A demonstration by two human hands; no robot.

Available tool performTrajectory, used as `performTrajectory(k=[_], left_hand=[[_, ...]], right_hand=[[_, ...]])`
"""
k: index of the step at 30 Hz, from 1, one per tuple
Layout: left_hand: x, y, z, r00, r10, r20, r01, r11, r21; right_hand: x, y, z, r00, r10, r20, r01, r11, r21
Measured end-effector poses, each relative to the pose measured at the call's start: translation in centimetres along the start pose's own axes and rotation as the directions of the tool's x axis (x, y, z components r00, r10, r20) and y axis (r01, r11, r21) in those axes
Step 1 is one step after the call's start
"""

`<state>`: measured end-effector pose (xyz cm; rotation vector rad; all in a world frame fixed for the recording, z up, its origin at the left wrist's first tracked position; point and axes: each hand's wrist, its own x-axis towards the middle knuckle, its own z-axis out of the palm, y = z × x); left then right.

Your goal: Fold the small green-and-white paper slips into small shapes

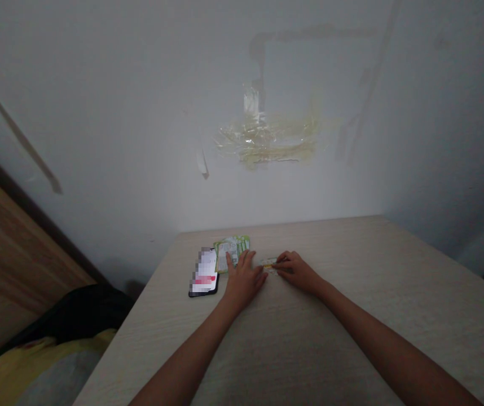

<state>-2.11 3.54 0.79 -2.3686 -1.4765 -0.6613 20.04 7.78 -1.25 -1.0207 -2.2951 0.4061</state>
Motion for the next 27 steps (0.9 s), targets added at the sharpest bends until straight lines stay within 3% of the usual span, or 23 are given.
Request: performTrajectory(k=[7,27], left_hand=[[-0.16,-0.20,0.46,0.999,0.043,-0.028,-0.045,0.998,-0.045],[-0.53,-0.02,0.43,1.000,0.018,0.005,-0.017,0.994,-0.111]], right_hand=[[0.12,0.40,0.18,1.000,-0.006,0.019,0.007,1.000,-0.023],[0.01,0.06,-0.03,1.000,-0.002,0.013,0.002,1.000,-0.008]])
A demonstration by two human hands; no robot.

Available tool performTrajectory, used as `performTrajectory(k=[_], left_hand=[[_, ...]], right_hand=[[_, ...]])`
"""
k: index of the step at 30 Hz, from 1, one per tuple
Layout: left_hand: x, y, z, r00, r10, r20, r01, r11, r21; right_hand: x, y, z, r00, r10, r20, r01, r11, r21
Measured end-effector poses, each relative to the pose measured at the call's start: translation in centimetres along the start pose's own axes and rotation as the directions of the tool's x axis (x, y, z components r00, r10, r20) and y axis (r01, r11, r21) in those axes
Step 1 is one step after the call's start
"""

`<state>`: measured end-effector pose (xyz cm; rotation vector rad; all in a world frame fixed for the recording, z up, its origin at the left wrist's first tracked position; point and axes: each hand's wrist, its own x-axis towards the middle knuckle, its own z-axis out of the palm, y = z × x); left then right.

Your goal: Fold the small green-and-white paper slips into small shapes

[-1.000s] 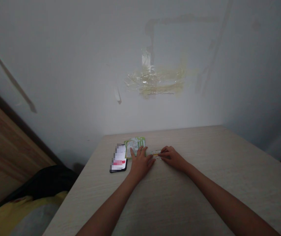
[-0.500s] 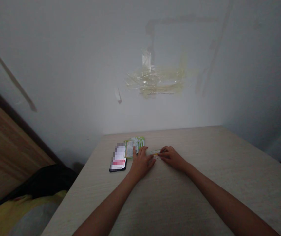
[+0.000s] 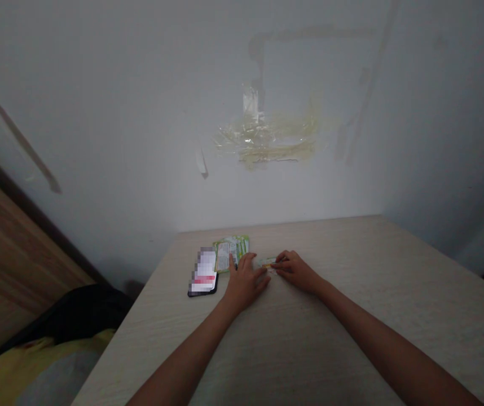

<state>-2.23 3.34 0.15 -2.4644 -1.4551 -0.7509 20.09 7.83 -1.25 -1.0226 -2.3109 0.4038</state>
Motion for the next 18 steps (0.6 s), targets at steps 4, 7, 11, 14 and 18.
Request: performTrajectory(k=[4,7,11,14,18], left_hand=[[0.0,0.4,0.2,1.000,0.010,0.011,-0.009,1.000,-0.025],[0.1,0.7,0.3,0.999,0.020,0.035,-0.018,0.999,-0.048],[0.0,1.0,0.4,0.998,0.032,0.054,-0.028,0.997,-0.068],[-0.1,1.2,0.5,0.996,0.052,0.066,-0.046,0.995,-0.088],[-0.3,1.2,0.3,0.993,0.065,0.102,-0.053,0.992,-0.116]], right_hand=[[0.0,0.2,0.2,1.000,0.009,-0.007,-0.009,1.000,0.006],[0.0,0.4,0.2,1.000,0.001,-0.006,-0.001,1.000,0.003],[0.1,0.4,0.2,1.000,-0.009,0.002,0.009,1.000,-0.015],[0.1,0.5,0.2,1.000,-0.017,-0.001,0.017,1.000,-0.013],[0.1,0.4,0.2,1.000,-0.029,-0.011,0.029,1.000,-0.006]])
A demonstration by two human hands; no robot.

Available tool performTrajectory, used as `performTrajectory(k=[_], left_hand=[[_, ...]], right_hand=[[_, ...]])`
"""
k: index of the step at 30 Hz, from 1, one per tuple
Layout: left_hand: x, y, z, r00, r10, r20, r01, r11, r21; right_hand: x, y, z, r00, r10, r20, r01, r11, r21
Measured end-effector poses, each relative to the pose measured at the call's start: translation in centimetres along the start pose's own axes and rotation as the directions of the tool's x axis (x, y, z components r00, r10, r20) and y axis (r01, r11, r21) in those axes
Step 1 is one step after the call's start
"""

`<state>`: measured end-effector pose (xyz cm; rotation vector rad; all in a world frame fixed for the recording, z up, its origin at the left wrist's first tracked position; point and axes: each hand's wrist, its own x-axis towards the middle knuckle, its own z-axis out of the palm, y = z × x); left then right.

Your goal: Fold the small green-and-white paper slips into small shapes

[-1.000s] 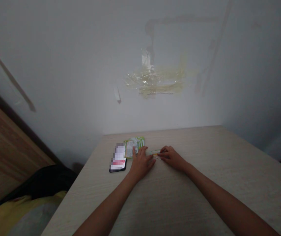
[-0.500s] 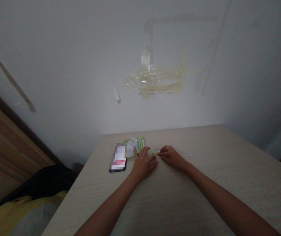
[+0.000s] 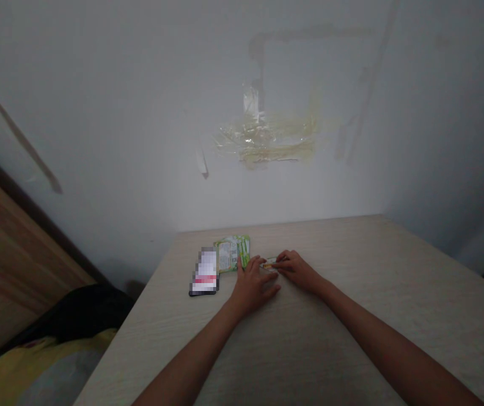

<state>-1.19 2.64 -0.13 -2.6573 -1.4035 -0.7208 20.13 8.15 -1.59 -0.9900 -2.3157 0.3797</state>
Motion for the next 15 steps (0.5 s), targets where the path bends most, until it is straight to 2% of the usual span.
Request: performTrajectory(k=[5,15], left_hand=[[0.00,-0.05,-0.10,1.000,0.001,0.028,-0.001,1.000,-0.006],[0.12,-0.43,-0.10,0.997,-0.067,-0.031,0.068,0.997,0.038]], right_hand=[[0.00,-0.20,0.00,1.000,0.014,-0.013,-0.014,1.000,-0.003],[0.01,0.05,-0.04,0.999,0.048,-0.010,-0.048,0.998,0.042]])
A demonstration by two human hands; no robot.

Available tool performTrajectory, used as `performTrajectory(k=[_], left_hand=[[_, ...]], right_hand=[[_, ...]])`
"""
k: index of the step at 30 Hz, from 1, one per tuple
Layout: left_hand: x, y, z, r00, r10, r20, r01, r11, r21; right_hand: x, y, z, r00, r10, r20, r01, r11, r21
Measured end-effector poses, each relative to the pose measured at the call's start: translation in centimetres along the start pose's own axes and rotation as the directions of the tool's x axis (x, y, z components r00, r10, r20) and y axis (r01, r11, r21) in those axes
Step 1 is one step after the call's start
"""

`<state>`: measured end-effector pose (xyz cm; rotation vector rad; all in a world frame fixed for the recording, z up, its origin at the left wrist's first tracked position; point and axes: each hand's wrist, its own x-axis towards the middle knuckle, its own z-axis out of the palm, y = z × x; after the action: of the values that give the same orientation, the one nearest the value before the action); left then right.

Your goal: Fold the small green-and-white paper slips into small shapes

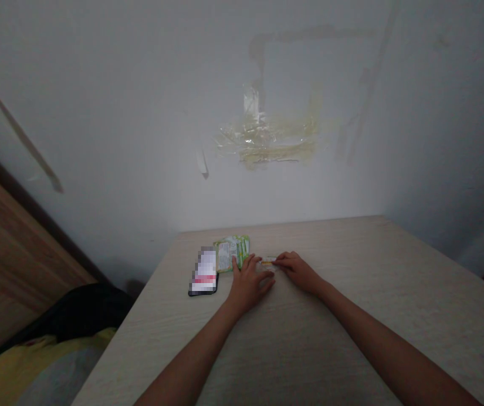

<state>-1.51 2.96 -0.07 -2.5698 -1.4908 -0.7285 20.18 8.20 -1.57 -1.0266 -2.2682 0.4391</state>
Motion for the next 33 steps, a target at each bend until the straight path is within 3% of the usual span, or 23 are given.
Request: performTrajectory(k=[8,21,33], left_hand=[[-0.1,0.2,-0.1,0.998,-0.035,-0.052,0.038,0.998,0.055],[-0.1,0.0,0.3,0.984,-0.136,-0.111,0.151,0.980,0.133],[-0.1,-0.3,0.6,0.998,-0.060,-0.021,0.061,0.996,0.072]], right_hand=[[-0.2,0.5,0.5,0.996,-0.006,-0.087,0.007,1.000,0.009],[-0.5,-0.6,-0.3,0.999,-0.004,-0.055,0.010,0.995,0.101],[-0.6,-1.0,-0.6,0.998,-0.042,-0.037,0.046,0.992,0.118]])
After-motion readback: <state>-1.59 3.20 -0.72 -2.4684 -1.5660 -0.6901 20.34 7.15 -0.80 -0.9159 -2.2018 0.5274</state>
